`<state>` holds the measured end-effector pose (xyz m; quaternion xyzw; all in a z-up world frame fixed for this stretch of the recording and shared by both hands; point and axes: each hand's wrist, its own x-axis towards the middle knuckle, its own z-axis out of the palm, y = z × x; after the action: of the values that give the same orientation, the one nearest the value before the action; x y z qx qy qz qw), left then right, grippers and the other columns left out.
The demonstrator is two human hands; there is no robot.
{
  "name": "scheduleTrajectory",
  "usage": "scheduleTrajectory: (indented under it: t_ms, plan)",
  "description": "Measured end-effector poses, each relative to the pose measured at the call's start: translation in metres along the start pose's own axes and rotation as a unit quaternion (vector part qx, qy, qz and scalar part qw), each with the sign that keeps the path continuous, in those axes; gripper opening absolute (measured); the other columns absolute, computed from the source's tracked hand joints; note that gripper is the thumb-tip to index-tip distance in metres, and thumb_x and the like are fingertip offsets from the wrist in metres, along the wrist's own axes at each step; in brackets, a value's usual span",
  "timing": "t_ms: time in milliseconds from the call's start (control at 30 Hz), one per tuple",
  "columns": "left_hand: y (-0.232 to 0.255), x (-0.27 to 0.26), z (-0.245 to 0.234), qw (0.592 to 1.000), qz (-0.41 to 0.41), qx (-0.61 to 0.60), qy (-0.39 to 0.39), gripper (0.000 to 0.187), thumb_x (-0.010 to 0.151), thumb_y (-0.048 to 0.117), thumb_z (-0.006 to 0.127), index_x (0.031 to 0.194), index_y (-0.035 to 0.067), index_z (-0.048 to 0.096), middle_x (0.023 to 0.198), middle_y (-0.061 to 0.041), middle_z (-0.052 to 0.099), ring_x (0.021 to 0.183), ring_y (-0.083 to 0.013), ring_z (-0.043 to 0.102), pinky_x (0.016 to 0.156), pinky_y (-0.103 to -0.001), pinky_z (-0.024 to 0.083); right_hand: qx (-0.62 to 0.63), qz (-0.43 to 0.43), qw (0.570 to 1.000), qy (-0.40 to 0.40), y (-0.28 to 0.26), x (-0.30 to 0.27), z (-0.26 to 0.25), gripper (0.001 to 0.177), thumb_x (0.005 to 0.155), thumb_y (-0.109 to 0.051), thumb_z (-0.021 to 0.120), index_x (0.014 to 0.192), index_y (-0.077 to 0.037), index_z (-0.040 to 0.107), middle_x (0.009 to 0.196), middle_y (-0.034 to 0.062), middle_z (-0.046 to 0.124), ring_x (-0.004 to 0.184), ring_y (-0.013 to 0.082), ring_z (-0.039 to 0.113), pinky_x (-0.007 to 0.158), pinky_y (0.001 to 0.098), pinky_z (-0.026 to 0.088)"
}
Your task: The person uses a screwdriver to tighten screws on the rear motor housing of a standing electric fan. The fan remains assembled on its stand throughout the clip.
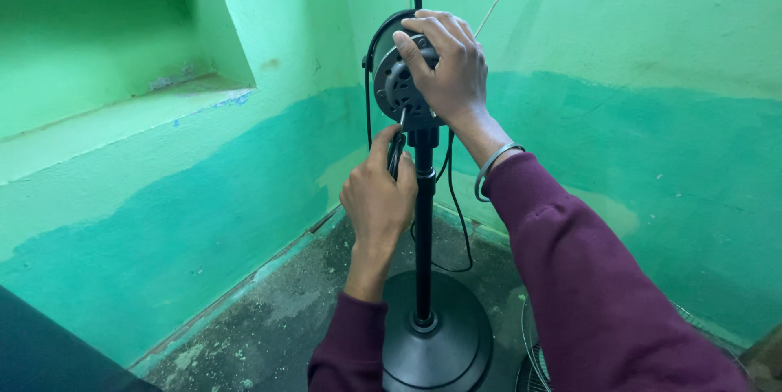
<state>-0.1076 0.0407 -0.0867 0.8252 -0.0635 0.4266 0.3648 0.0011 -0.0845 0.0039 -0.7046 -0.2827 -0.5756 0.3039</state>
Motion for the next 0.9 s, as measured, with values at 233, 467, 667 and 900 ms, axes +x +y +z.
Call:
scheduleTrajectory:
  t_ms: [233,467,667,900]
  plan:
    - [0.000,0.006,0.017,0.998,0.002,0.015,-0.063,0.059,0.092,0.029,0.061,0.149,0.019,0.049,0.061,-0.015,0.069,0.059,-0.0341,0.072,0.060,-0.048,0.055,0.003,0.000,1.000,0.010,0.001,-0.001,0.000,0.037,0.105,-0.047,0.065,0.112,-0.012,0.077,0.122,0.0083,0.073,0.120,0.0294,0.066,0.101,0.0443,0.051]
    - [0.004,0.003,0.031,0.999,0.033,0.006,0.006,0.055,0.094,0.030,0.060,0.147,0.016,0.053,0.056,-0.010,0.065,0.050,-0.0291,0.068,0.052,-0.045,0.053,0.005,0.008,1.000,0.007,0.002,-0.002,-0.001,0.037,0.104,-0.047,0.065,0.113,-0.013,0.077,0.124,0.0073,0.073,0.122,0.0280,0.064,0.100,0.0440,0.049]
    - [0.000,0.006,0.022,1.000,-0.005,-0.021,-0.015,0.053,0.090,0.033,0.062,0.141,0.020,0.061,0.054,-0.010,0.064,0.053,-0.0290,0.069,0.058,-0.046,0.053,0.007,0.008,1.000,0.011,0.002,-0.002,0.000,0.036,0.104,-0.046,0.066,0.112,-0.013,0.077,0.122,0.0065,0.074,0.121,0.0273,0.065,0.101,0.0428,0.050]
    - [0.004,0.006,0.011,1.000,-0.026,-0.001,-0.014,0.052,0.089,0.033,0.063,0.140,0.021,0.063,0.052,-0.011,0.062,0.054,-0.0300,0.068,0.059,-0.047,0.051,0.017,0.007,1.000,0.018,0.000,-0.002,0.000,0.034,0.104,-0.044,0.068,0.112,-0.012,0.077,0.122,0.0075,0.074,0.120,0.0272,0.066,0.102,0.0414,0.052]
